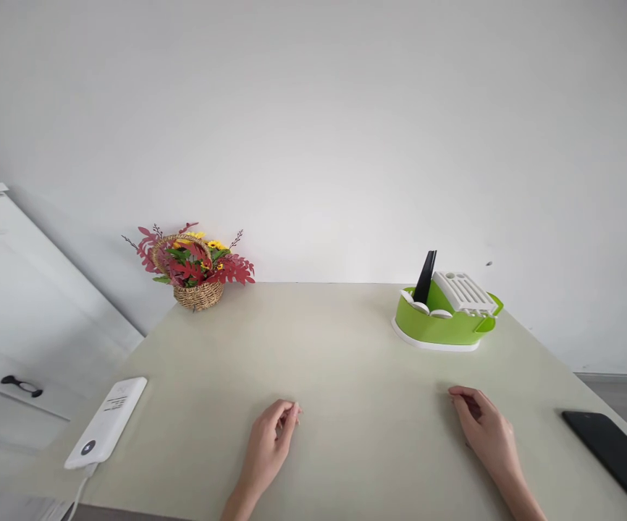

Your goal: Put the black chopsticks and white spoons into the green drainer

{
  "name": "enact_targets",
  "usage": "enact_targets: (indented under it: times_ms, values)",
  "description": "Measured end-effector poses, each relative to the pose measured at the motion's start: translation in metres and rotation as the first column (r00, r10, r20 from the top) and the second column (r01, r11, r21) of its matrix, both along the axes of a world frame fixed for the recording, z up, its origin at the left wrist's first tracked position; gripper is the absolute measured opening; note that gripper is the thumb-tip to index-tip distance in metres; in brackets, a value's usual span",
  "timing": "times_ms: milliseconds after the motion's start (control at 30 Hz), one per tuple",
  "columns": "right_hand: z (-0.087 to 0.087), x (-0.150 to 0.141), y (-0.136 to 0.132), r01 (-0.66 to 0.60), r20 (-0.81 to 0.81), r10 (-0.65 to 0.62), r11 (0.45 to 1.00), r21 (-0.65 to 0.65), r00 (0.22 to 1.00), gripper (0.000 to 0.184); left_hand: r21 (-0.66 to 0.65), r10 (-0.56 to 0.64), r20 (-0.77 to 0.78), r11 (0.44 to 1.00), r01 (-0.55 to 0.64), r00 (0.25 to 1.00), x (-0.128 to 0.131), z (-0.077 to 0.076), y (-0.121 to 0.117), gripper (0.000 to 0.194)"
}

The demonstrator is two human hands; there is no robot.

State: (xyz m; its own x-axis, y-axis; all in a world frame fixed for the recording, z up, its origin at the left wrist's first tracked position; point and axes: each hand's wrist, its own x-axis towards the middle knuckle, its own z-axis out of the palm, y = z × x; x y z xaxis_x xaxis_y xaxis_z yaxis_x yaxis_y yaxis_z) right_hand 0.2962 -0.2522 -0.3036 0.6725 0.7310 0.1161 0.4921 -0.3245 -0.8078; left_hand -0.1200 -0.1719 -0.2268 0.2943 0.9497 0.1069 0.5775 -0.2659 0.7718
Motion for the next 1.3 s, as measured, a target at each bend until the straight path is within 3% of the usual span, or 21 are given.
enact_targets:
  times_ms: [1300]
  values:
    - [-0.0021, 0.002, -0.0026, 0.012, -0.028, -0.014, 0.998, -0.061, 1.0, 0.041, 0.004, -0.026, 0.044, 1.0, 0.026, 0.999, -0.0022, -0.0006, -0.0025, 0.04]
